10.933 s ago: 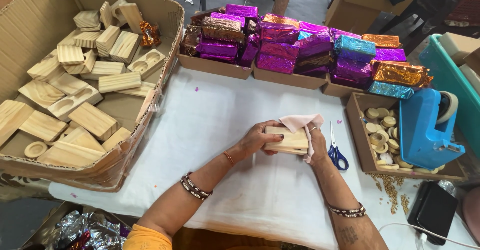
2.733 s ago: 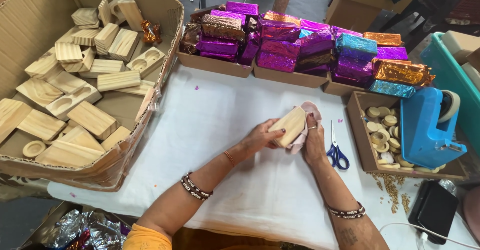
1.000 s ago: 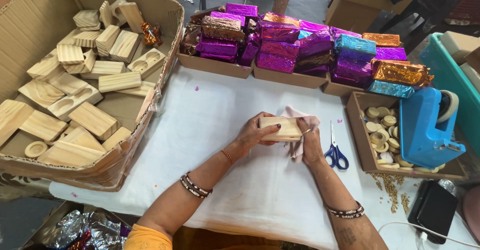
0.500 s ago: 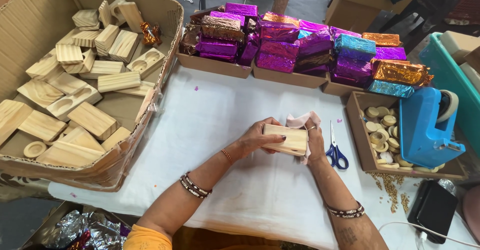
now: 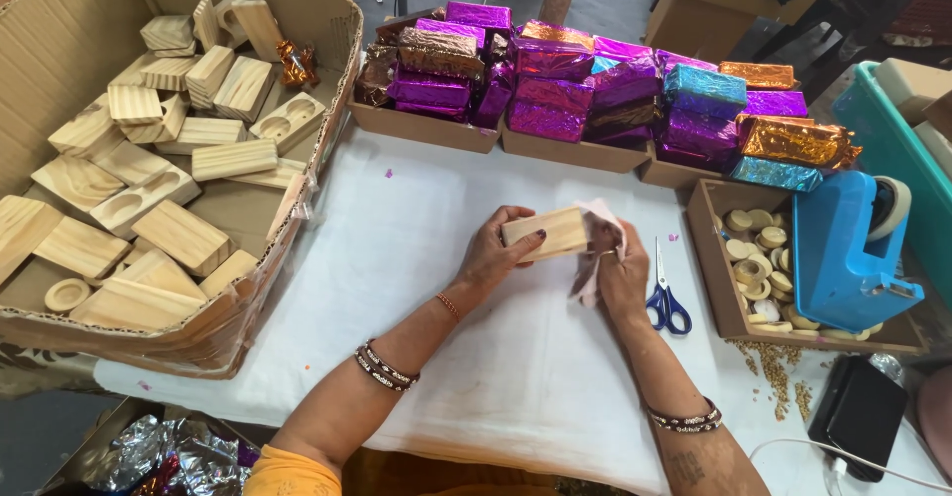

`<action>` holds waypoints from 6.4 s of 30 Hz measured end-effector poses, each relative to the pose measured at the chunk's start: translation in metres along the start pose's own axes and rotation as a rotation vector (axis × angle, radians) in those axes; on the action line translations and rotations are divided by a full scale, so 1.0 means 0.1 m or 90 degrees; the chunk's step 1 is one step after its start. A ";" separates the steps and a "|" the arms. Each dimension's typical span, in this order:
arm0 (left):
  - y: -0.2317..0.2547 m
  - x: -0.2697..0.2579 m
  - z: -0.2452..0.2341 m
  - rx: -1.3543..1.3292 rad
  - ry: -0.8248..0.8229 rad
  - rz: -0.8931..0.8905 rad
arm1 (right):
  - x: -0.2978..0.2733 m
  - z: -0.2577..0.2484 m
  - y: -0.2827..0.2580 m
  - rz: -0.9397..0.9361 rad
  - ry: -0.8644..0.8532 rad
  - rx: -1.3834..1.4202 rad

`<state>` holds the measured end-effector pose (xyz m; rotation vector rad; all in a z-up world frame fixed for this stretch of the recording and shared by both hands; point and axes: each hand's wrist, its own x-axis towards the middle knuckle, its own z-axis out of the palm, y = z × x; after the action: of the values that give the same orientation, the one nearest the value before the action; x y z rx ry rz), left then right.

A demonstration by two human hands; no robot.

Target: The person wraps an object in purple foil, then takes wooden blocks from a cardboard box and wipes each one with a cloth before placing them into a small wooden container.

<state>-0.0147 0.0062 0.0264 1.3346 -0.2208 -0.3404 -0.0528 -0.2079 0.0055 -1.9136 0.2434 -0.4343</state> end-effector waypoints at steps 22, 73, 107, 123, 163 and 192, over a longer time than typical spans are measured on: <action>-0.02 -0.01 -0.01 0.372 -0.077 0.103 | -0.13 0.02 -0.20 -0.505 0.010 -0.344; -0.08 0.06 -0.15 0.438 0.073 0.210 | -0.10 0.01 -0.11 -0.179 -0.123 -0.190; -0.28 0.26 -0.18 -0.070 -0.029 0.019 | -0.04 0.06 0.09 -0.072 -0.234 0.077; -0.24 0.15 -0.13 -0.266 -0.256 -0.108 | -0.17 0.02 -0.29 -0.281 -0.162 -0.099; -0.28 0.21 -0.22 0.456 0.128 0.131 | 0.13 -1.56 -0.18 -0.229 0.454 -0.780; -0.23 0.16 -0.22 0.554 0.106 0.139 | -0.20 -2.74 0.14 -0.124 0.538 -0.788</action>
<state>0.0057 0.0158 -0.0014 2.1599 -0.3950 0.0803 -0.1829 -0.4387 0.0784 -2.8264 1.0737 -1.4682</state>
